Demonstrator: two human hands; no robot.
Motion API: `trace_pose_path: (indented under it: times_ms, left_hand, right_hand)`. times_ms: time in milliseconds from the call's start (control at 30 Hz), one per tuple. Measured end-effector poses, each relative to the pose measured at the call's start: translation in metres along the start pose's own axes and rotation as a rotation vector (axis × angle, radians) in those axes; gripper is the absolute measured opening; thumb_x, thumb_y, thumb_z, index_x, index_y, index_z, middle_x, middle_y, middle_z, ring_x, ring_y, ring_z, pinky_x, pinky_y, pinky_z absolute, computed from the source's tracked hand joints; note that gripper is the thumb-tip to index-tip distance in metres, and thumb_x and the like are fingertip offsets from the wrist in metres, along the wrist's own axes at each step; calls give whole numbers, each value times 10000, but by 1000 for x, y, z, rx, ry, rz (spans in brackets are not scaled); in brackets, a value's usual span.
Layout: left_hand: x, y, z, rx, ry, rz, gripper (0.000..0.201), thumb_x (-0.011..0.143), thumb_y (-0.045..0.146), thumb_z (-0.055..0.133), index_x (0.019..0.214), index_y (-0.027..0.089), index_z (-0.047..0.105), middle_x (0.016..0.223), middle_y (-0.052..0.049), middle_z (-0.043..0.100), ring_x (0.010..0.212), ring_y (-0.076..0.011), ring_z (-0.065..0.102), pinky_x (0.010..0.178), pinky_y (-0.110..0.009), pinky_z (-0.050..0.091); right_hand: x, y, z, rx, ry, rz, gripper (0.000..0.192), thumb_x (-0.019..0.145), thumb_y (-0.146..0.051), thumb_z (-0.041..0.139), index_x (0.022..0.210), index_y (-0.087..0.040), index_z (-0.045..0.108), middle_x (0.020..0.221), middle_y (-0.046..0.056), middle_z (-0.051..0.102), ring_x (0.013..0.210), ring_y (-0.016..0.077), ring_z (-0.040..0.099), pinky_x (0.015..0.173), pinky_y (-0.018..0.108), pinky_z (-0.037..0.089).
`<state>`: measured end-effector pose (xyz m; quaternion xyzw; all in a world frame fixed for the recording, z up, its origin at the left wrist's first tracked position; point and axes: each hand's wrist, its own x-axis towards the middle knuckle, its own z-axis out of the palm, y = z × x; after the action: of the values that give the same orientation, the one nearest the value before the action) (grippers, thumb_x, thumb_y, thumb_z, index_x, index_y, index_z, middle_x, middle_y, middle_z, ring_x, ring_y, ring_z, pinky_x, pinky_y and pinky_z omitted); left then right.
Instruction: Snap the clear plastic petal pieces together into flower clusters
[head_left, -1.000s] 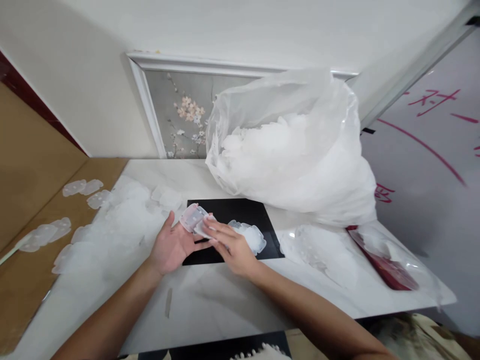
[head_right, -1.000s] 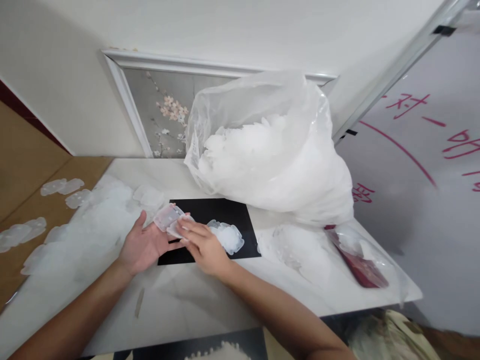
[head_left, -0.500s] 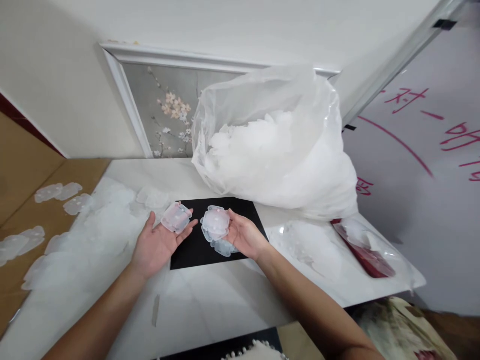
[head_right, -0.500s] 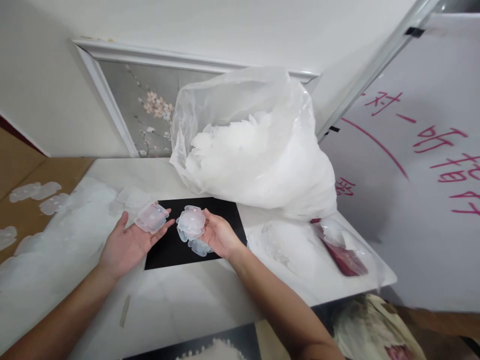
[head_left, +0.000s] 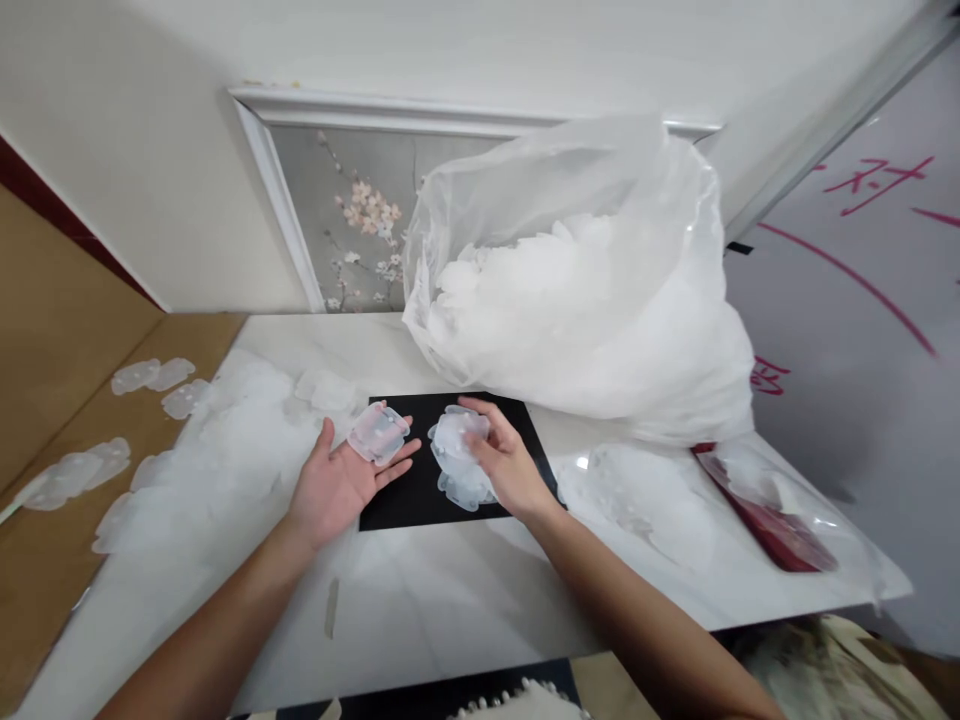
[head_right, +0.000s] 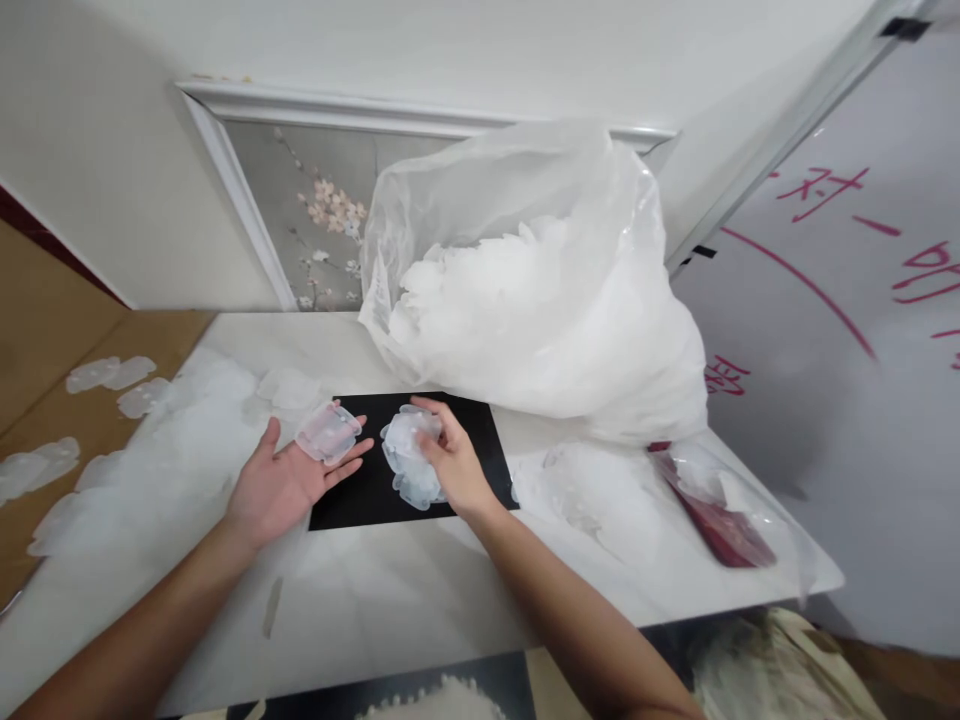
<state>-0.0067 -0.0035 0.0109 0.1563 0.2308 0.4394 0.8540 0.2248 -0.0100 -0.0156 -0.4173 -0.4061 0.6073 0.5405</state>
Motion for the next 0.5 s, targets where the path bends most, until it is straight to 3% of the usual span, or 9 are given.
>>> trace_pose_path:
  times_ms: [100,200,367,500]
  left_hand:
    - [-1,-2,2,2,-14,-18,796,913,659,389,1559,223,225,1436,-171,543,1325,-381,491,1140,-514,232]
    - [-2,-5,0,15,-54,-37,818,901,688,371,1554,213,240,1441,-181,535,1342,-375,474,1160,-521,176]
    - [-2,-10,-6,59,-150,-97,848,874,742,325,1480,156,409,1451,-184,525,1374,-376,431,1172,-535,134]
    - [-2,-13,-4,113,-193,-116,853,860,763,302,1414,147,504,1441,-182,536,1380,-358,421,1171,-534,148]
  right_hand:
    - [0,-1,-2,-252,12,-106,256,889,-359,576,1048,-218,718,1105,76,704,936,227,671,875,418,522]
    - [0,0,-4,-438,68,-280,308,941,-313,476,1123,-229,710,1230,83,669,1168,262,607,1041,477,440]
    - [-5,5,1,-742,53,-560,431,990,-231,354,1370,-284,550,1394,70,569,1289,227,535,1078,456,434]
    - [-8,10,9,-1038,-41,-743,513,991,-243,409,1501,-267,357,1503,109,456,1395,245,424,1057,465,434]
